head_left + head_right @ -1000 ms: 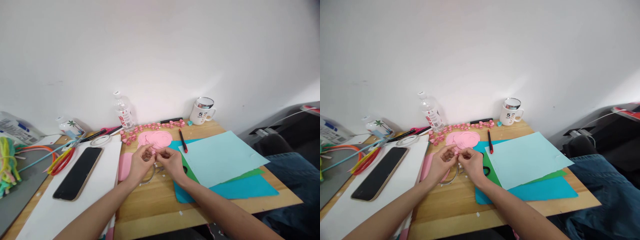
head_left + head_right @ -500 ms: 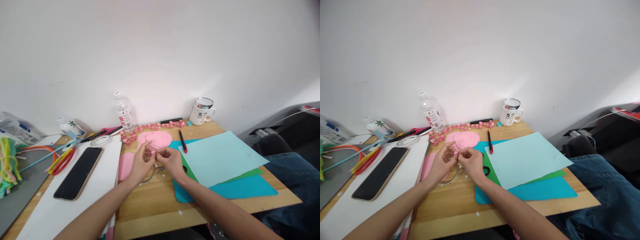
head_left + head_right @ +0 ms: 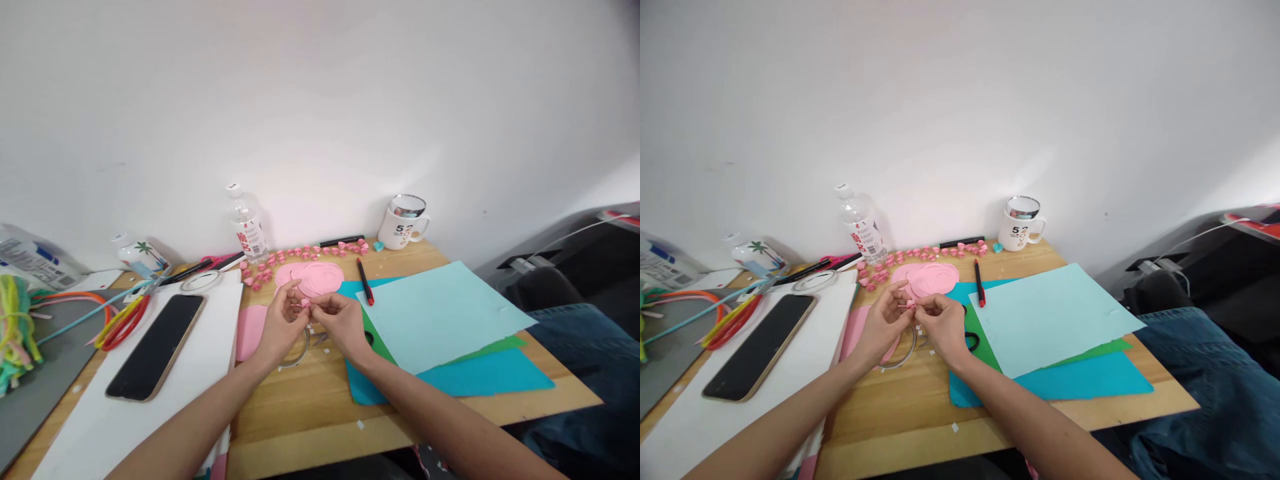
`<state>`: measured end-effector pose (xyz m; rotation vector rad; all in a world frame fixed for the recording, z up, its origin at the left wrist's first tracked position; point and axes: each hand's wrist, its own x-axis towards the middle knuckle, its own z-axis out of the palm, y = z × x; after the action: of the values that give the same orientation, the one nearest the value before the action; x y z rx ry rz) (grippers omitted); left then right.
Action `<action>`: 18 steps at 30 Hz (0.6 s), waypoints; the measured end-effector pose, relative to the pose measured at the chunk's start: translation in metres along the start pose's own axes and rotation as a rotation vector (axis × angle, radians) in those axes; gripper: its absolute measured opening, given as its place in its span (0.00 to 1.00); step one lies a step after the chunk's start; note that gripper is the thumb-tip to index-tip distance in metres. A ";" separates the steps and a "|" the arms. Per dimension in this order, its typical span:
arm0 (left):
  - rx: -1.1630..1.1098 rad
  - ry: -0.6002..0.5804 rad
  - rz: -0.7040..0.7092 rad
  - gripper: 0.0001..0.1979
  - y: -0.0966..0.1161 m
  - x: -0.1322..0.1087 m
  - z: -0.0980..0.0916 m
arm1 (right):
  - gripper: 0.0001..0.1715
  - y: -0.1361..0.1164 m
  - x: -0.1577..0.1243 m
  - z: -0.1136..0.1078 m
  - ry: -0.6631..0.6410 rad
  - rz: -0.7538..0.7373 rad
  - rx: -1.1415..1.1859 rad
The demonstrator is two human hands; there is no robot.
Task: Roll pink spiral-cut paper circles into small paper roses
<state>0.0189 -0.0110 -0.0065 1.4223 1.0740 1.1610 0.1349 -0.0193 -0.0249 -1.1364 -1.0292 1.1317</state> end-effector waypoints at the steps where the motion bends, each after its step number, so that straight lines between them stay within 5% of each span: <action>1: 0.006 0.001 -0.001 0.20 0.000 0.000 0.000 | 0.08 0.000 -0.001 0.000 -0.001 -0.002 -0.009; 18: 0.111 0.023 0.026 0.17 -0.001 -0.002 -0.002 | 0.06 -0.003 0.000 -0.001 0.032 -0.050 -0.032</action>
<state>0.0168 -0.0124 -0.0079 1.5156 1.1546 1.1537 0.1364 -0.0196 -0.0216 -1.1449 -1.0490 1.0578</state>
